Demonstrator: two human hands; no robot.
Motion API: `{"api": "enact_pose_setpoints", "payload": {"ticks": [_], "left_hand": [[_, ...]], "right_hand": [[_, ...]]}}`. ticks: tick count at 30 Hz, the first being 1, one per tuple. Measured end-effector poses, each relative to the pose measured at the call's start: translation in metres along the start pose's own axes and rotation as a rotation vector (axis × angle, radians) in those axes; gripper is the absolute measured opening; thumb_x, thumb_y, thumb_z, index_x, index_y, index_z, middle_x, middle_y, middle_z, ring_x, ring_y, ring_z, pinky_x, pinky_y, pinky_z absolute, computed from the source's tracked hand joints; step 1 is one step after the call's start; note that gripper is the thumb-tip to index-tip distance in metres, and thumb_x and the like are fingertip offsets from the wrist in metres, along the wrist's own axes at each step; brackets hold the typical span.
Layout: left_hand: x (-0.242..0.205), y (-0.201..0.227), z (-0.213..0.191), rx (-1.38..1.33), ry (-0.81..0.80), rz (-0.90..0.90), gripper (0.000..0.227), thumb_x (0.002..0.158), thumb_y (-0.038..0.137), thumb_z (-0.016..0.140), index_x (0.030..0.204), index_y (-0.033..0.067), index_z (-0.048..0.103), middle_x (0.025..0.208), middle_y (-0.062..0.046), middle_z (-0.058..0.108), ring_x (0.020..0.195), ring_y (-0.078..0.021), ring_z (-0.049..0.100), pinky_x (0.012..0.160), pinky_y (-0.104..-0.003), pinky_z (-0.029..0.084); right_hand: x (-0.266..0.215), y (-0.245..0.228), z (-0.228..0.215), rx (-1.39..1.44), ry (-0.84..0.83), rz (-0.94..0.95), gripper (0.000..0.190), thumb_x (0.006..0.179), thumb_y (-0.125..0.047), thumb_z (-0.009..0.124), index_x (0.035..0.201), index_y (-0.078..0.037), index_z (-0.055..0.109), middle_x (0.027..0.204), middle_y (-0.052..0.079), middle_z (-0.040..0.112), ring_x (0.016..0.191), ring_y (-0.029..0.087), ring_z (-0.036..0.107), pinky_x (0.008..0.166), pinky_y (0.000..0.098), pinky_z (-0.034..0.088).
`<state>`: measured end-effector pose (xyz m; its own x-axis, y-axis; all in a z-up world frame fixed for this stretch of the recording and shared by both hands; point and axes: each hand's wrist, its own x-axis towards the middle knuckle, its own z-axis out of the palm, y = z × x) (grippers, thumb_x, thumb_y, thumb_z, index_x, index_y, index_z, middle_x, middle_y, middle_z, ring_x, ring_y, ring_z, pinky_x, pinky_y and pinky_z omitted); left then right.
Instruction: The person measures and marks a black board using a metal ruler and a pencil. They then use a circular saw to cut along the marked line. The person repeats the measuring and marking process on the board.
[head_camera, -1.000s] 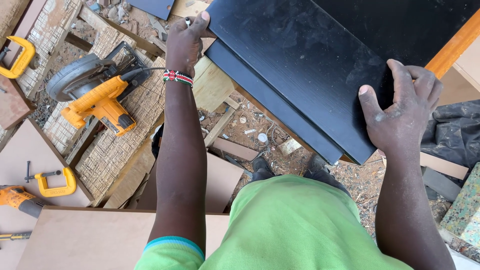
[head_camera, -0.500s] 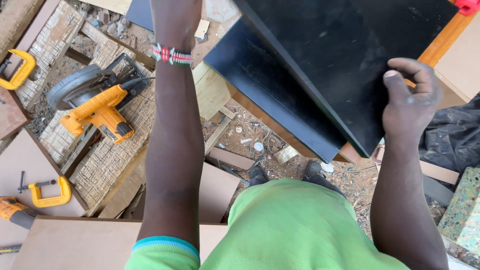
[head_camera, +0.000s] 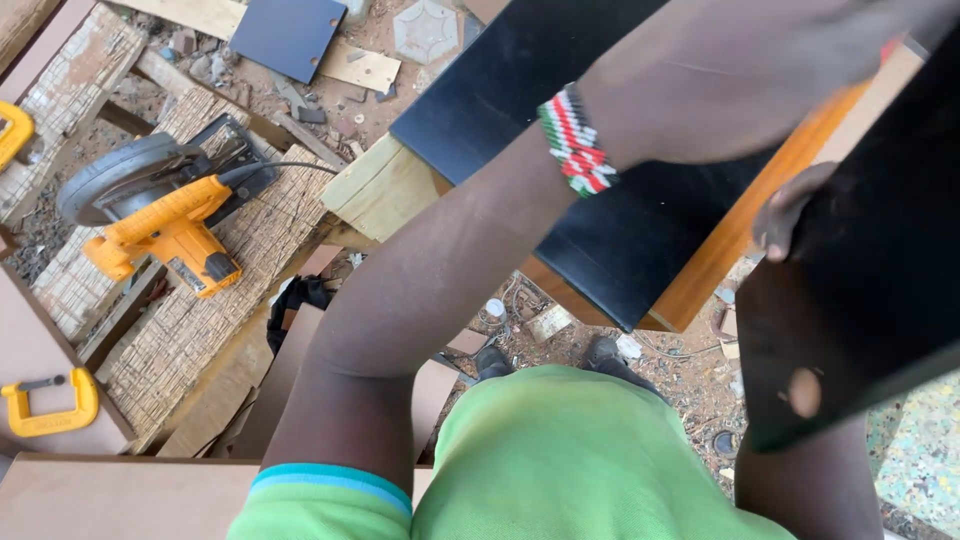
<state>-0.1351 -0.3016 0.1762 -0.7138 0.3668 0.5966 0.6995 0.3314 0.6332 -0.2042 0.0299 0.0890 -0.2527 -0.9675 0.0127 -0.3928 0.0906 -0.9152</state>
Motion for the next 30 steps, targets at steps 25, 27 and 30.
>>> {"api": "enact_pose_setpoints", "payload": {"ticks": [25,27,30], "left_hand": [[-0.126,0.070,0.184,-1.693,-0.442,-0.973,0.065,0.098,0.012,0.058,0.156,-0.0097,0.036,0.142,-0.026,0.056,0.115,-0.0427,0.065,0.102,-0.050,0.055],[-0.114,0.068,0.145,-1.572,-0.152,-0.936,0.084,0.084,0.014,0.067,0.157,-0.0063,0.032,0.150,-0.034,0.048,0.119,-0.0464,0.061,0.097,-0.055,0.057],[-0.115,0.006,0.101,-1.550,0.326,-0.992,0.067,0.082,0.012,0.074,0.141,-0.0032,0.047,0.131,-0.031,0.062,0.110,-0.0469,0.067,0.096,-0.061,0.057]], "right_hand": [[-0.094,0.073,-0.018,1.033,-0.439,-0.152,0.061,0.113,-0.039,0.032,0.128,-0.002,0.078,0.118,0.019,0.077,0.106,0.042,0.071,0.095,0.0526,0.051],[-0.087,0.001,0.004,0.907,0.203,-0.173,0.040,0.110,-0.018,0.044,0.141,0.005,0.055,0.106,0.018,0.081,0.092,0.034,0.077,0.082,0.0483,0.057],[-0.066,0.056,-0.048,1.224,-0.278,0.353,0.079,0.110,-0.030,0.020,0.101,0.018,0.081,0.096,0.042,0.075,0.098,0.058,0.064,0.095,0.0612,0.043]]}}
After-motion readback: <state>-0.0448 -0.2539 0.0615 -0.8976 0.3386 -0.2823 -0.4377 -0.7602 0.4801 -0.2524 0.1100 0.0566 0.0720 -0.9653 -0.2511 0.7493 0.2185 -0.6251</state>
